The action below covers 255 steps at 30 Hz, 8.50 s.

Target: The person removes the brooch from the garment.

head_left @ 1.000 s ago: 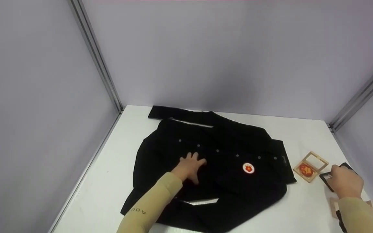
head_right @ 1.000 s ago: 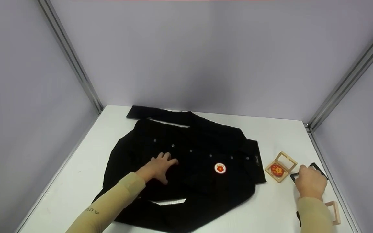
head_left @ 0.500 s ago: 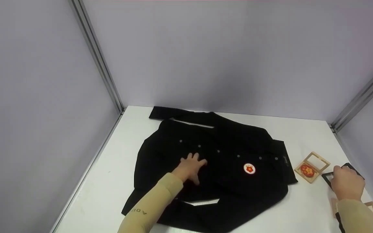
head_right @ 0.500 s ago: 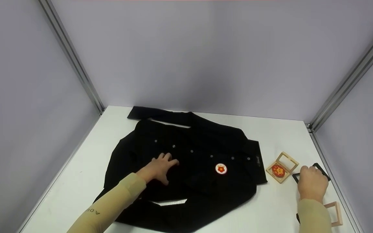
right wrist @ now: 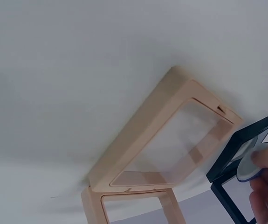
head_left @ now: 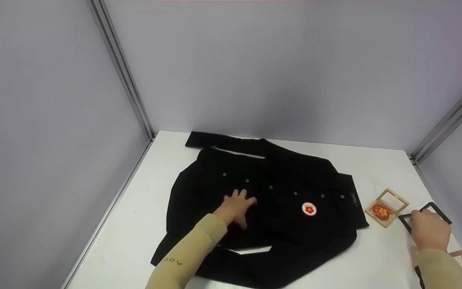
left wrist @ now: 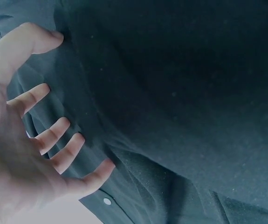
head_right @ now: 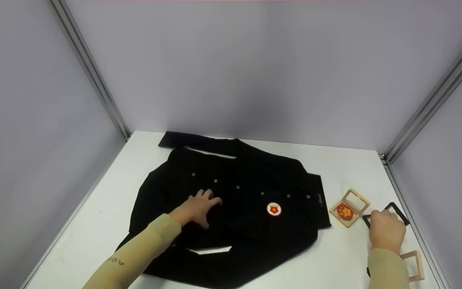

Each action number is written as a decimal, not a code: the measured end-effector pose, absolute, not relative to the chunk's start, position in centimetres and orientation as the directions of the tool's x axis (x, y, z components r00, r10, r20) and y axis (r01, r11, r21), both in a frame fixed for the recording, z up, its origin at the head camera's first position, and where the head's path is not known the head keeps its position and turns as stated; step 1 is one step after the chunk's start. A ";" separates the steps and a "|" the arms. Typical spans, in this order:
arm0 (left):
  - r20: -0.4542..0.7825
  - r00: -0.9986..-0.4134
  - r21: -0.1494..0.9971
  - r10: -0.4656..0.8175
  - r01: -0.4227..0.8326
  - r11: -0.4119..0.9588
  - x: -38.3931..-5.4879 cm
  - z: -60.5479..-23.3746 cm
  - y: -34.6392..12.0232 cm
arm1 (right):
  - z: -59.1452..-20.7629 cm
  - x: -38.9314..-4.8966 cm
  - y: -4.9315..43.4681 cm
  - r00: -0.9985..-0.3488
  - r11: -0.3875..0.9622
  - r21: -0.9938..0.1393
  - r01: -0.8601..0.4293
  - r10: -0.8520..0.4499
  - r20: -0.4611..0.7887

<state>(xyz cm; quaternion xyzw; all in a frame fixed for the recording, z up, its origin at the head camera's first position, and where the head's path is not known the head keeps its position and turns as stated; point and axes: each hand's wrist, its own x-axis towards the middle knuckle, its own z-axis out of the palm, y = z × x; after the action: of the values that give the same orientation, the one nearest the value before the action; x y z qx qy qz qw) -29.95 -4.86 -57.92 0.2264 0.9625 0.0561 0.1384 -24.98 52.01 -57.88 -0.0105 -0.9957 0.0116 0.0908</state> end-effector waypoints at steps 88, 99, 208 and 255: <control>-0.278 -0.861 0.158 0.426 0.397 0.904 -30.5 -57.8 -4.7 | -55.6 -25.4 50.2 -0.984 0.996 0.010 -0.085 -0.085 0.156; -0.277 -0.857 0.145 0.434 0.409 0.901 -30.5 -58.0 -4.5 | -53.9 -25.7 49.7 -0.998 1.000 -0.028 -0.009 -0.007 0.055; -0.290 -0.859 0.143 0.422 0.397 0.906 -30.5 -58.0 -4.3 | -56.4 -31.7 27.8 -0.953 0.924 -0.265 -0.276 -0.298 -0.046; -0.288 -0.859 0.115 0.422 0.407 0.906 -30.3 -58.1 -4.3 | -60.9 -32.3 27.9 -0.948 0.921 -0.227 -0.317 -0.316 0.042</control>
<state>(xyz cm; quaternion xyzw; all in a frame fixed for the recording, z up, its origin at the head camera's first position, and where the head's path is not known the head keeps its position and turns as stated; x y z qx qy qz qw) -30.26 -4.32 -58.10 0.2151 0.9639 0.0249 0.1551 -32.35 27.93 -60.85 0.1613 -0.9800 0.1163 0.0024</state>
